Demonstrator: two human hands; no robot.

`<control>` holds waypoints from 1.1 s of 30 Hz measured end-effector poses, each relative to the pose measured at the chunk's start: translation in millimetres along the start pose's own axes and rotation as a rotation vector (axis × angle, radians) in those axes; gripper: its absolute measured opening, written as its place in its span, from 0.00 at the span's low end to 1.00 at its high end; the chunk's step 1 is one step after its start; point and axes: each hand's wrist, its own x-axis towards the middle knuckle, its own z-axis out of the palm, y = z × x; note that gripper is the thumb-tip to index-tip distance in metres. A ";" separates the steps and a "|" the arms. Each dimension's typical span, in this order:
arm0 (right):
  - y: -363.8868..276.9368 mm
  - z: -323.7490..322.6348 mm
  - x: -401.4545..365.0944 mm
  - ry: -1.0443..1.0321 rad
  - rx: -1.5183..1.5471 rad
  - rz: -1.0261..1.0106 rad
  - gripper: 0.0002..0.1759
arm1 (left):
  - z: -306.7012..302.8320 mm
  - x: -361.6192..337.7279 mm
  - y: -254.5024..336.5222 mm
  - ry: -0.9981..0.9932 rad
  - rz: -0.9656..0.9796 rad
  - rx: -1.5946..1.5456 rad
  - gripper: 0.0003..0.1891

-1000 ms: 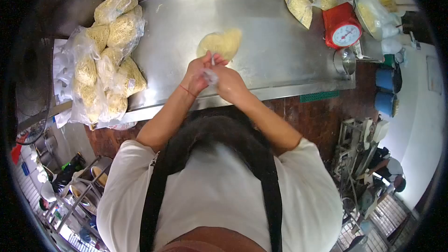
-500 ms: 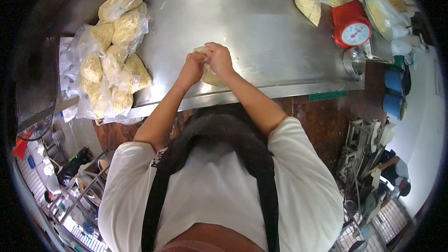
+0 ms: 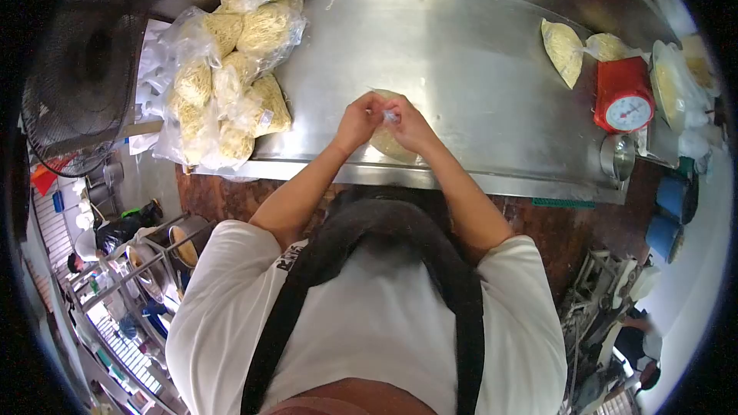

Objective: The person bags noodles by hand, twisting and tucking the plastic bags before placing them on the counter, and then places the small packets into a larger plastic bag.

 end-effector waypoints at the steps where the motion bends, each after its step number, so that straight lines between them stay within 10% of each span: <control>1: 0.9 0.6 -1.6 0.023 -0.016 -0.012 0.20 | 0.5 3.6 -2.4 -0.031 -0.030 -0.011 0.07; 8: -9.6 -2.5 -11.4 0.483 -0.151 -0.171 0.22 | 14.2 6.2 -9.4 0.009 -0.027 0.040 0.06; 11: 18.3 -1.3 -12.3 0.372 0.397 0.027 0.25 | 10.1 0.2 -10.1 0.029 -0.043 0.038 0.08; 15: 17.1 -27.0 -3.8 0.062 -0.044 0.133 0.16 | -1.1 -5.6 0.0 -0.058 -0.025 0.075 0.10; 28: -0.4 0.0 -10.4 0.255 -0.132 -0.078 0.18 | -10.4 -8.9 7.5 -0.198 -0.007 0.096 0.09; 33: -9.5 3.6 -4.2 0.173 -0.017 0.015 0.19 | 2.2 -7.8 -0.3 0.042 0.009 0.025 0.09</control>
